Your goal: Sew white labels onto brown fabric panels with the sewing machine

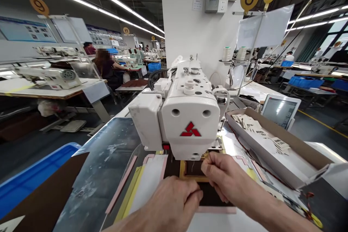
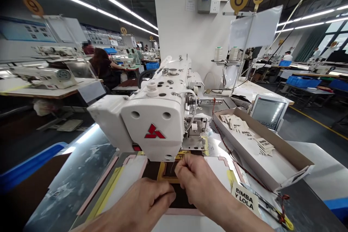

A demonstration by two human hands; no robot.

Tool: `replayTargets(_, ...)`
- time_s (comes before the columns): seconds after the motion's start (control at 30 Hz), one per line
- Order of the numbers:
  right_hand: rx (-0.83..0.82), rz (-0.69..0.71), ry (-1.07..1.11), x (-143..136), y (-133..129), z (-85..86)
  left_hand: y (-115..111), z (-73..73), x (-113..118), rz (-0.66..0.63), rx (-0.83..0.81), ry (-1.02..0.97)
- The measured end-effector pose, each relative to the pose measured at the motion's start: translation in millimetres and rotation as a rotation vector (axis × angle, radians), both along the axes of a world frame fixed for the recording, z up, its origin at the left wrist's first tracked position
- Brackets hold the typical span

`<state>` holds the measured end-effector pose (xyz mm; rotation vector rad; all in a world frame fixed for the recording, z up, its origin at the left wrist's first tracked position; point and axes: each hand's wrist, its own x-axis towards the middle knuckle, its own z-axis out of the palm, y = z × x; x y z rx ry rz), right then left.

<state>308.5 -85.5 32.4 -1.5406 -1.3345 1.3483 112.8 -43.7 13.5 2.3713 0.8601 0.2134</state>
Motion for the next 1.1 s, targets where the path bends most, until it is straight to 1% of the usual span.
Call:
replayTargets(0.1, 0.023, 0.062, -0.235, 5, 2, -12.6, -2, -4.9, -19, -0.014, 0.106, 0.047)
replayTargets(0.2, 0.142, 0.077, -0.411, 8, 3, -21.3, 1, -9.3, -33, 0.042, 0.198, 0.041)
replayTargets(0.27, 0.211, 0.054, -0.505, 5, 6, -25.0, 6, -13.0, -36, 0.068, 0.268, 0.031)
replayTargets(0.37, 0.224, 0.042, -0.568, -3, 17, -30.7, 11, -18.1, -33, 0.046, 0.326, 0.016)
replayTargets(0.47, 0.236, 0.026, -0.587, -11, 31, -35.9, 14, -20.3, -31, 0.032, 0.365, 0.017)
replayTargets(0.57, 0.278, 0.032, -0.569, -11, 36, -35.8, 14, -20.6, -32, 0.022, 0.405, 0.019)
replayTargets(0.7, 0.297, 0.102, -0.496, -4, 23, -28.5, 14, -24.1, -32, -0.018, 0.471, 0.009)
replayTargets(0.8, 0.299, 0.15, -0.42, -1, 7, -24.8, 17, -29.3, -26, -0.105, 0.593, -0.01)
replayTargets(0.87, 0.291, 0.188, -0.335, -3, -1, -24.1, 19, -31.5, -19, -0.16, 0.642, -0.014)
replayTargets(0.97, 0.252, 0.234, -0.259, -9, -6, -22.7, 24, -31.7, -11, -0.203, 0.643, -0.008)
replayTargets(1.1, 0.185, 0.228, -0.241, -12, -5, -18.5, 28, -32.2, -8, -0.256, 0.628, -0.015)
